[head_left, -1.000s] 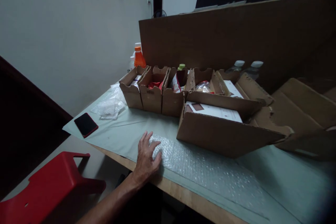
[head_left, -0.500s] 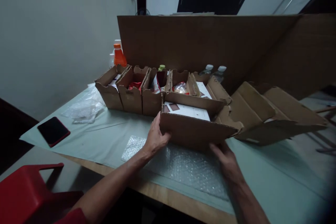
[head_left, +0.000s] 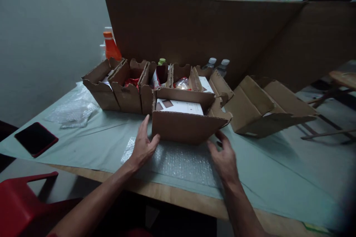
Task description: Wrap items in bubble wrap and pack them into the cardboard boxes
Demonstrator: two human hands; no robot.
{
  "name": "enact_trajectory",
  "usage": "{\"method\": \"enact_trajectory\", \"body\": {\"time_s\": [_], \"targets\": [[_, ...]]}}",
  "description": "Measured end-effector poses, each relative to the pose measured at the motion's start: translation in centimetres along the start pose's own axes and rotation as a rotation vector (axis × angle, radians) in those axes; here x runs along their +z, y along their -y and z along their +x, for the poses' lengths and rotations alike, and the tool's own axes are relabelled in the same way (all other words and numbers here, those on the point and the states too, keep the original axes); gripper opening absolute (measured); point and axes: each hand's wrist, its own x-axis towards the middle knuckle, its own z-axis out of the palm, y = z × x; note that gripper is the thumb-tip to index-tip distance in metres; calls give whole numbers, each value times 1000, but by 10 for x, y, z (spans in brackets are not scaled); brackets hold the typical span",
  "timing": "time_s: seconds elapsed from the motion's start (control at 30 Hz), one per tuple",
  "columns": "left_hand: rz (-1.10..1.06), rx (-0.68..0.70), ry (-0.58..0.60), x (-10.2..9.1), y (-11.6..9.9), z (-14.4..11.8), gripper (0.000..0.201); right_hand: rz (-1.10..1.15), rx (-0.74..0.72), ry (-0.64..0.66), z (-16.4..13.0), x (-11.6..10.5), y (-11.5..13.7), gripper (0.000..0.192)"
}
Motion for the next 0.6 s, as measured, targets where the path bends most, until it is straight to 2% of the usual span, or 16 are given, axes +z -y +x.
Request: {"method": "enact_trajectory", "body": {"time_s": [0.07,0.1,0.17,0.27,0.33,0.4,0.47,0.6], "targets": [[97,68,-25,-14,4,-23,63,-137,-131,-171,-26,-16,6,45],[136,124,-4,-19,6,-34,57,-172,-202,-174,-41,-18,9,37],[203,253,101,-21,11,-53,44,-200,-344,-19,-68,-8,16,29],[320,357,293,-8,17,-64,41,-291,-459,321,-91,38,24,38],[432,361,407,-1,21,-63,43,-399,-454,426,-93,66,23,43],[534,359,488,-4,26,-60,44,-488,-449,456,-90,74,13,45],[602,360,523,-16,34,-59,48,-561,-441,425,-87,58,-8,48],[651,338,539,-44,46,-61,55,-704,-344,286,-85,-12,-61,53]]}}
